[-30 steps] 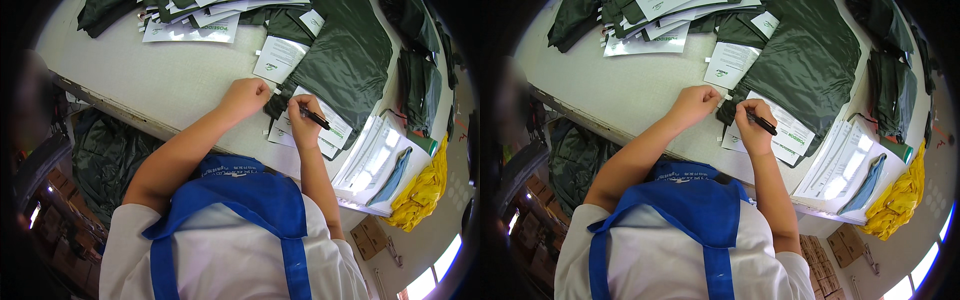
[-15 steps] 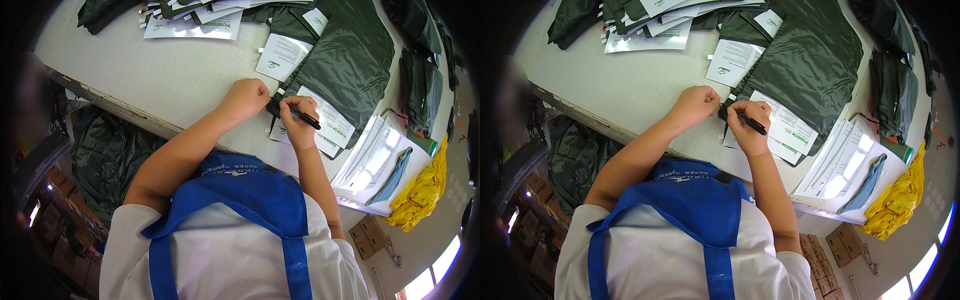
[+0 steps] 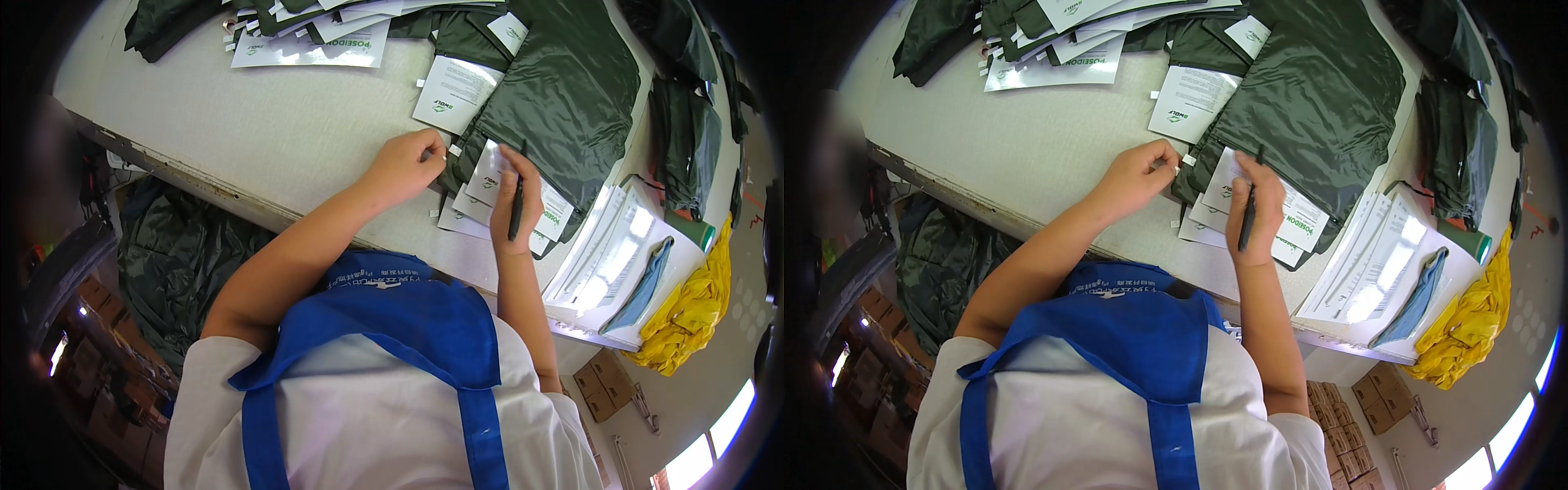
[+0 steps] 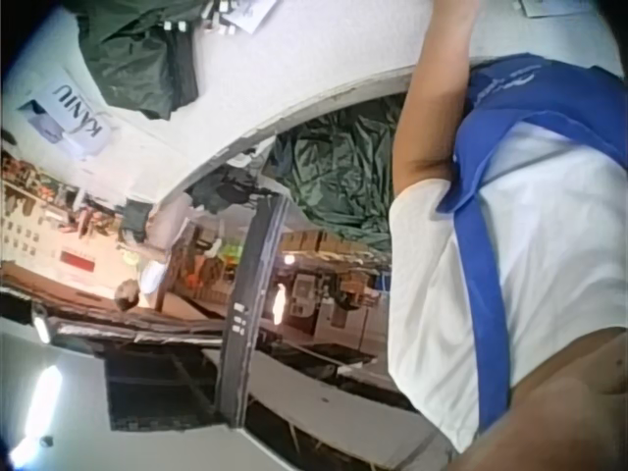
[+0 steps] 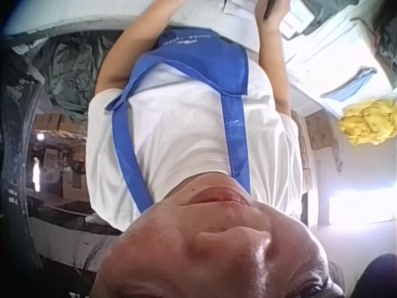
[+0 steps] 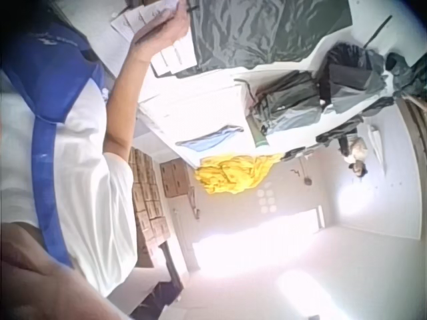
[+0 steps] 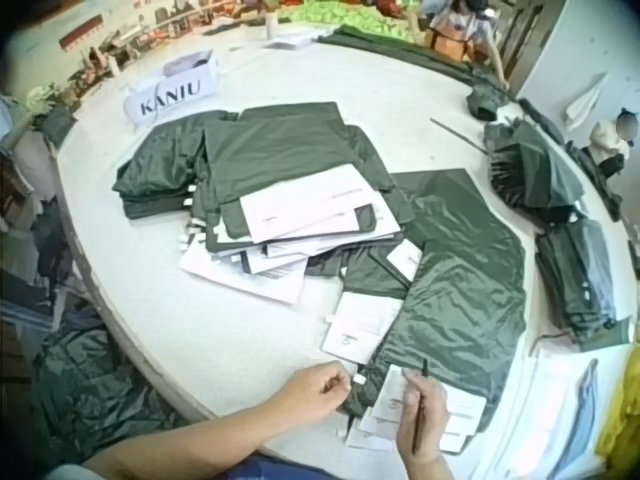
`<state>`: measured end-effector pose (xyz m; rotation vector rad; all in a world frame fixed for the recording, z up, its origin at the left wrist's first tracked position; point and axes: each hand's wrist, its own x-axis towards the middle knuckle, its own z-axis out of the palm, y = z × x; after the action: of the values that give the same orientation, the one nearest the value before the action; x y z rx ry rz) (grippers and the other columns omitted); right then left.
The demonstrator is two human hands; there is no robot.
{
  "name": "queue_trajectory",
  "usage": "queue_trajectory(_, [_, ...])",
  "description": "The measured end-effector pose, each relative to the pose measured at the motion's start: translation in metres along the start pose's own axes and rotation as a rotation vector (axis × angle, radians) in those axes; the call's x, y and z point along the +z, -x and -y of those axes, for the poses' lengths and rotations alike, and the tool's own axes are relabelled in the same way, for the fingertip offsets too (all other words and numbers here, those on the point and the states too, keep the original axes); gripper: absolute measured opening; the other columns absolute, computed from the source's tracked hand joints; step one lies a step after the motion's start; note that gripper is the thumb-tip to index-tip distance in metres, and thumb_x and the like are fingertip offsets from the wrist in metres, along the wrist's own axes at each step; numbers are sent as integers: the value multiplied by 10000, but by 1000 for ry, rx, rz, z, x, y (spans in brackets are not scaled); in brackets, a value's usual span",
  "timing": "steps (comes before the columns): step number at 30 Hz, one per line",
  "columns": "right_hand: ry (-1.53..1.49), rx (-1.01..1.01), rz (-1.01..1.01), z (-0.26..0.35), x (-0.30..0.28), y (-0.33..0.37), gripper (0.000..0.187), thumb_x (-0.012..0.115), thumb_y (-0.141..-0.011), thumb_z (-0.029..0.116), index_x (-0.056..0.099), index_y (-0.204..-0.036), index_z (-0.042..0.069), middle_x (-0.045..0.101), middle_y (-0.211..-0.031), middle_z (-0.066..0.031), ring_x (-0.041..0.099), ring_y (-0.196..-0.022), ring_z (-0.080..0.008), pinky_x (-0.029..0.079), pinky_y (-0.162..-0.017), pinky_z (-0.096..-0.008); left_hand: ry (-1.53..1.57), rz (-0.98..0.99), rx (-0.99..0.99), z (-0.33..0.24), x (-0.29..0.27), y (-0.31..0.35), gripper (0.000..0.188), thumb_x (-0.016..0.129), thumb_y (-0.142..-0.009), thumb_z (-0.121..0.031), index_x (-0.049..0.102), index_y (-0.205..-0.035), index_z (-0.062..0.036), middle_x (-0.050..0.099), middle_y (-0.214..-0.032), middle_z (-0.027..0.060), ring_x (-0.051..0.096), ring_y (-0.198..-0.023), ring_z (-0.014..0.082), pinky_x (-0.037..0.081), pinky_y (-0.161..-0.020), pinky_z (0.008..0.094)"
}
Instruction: The person writes on white labels attached to folded green garments using a black pen, then stacks the labeled items and folds a final garment. The person handles garments, labels, and a pen throughout the sequence.
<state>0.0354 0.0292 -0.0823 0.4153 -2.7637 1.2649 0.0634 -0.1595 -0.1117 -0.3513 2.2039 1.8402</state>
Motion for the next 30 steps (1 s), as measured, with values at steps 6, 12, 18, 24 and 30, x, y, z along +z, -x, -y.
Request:
queue_trajectory(6, [57, -85, 83, -9, -11, -13, 338, 615, -846, 100, 523, -1163, 26, 588, -1186, -139, 521, -1133, -331, 360, -978, -396, -41, 238, -49, -20, 26, -6, 368, 521, -862, -169, 485, -1196, -18, 621, -764, 133, 592, -645, 216, 461, -601, 338])
queue_trajectory(12, [416, -119, 99, -22, -28, -34, 403, 653, -813, 164, 534, -1189, 80, 578, -1169, -136, 524, -1085, -336, 342, -970, -438, -151, 107, 137, -34, 21, -23, 266, 628, -812, -202, 600, -1014, -31, 628, -878, 143, 618, -775, 280, 482, -705, 375])
queue_trajectory(18, [-136, -143, -32, -2, -12, -55, 209, 573, -856, 58, 655, -1046, 25, 629, -942, -124, 576, -836, -233, 451, -785, -299, -251, -335, -26, -10, -40, -61, 264, 665, -795, -160, 604, -1000, -5, 636, -889, 104, 623, -769, 204, 495, -712, 319])
queue_trajectory(24, [-421, 74, 113, 30, 59, -77, 113, 684, -793, 108, 627, -845, 25, 642, -760, -39, 577, -673, -103, 461, -635, -234, -143, -255, -92, 2, -48, -69, 176, 607, -843, -157, 644, -860, 14, 661, -752, 66, 603, -678, 127, 475, -661, 269])
queue_trajectory(30, [-549, 187, 149, 16, 82, -80, 100, 676, -802, 97, 626, -839, 18, 620, -733, -2, 511, -625, -52, 424, -580, -200, -135, -269, -97, 0, -47, -68, 177, 568, -842, -145, 649, -833, 11, 649, -712, 94, 605, -657, 178, 476, -645, 300])
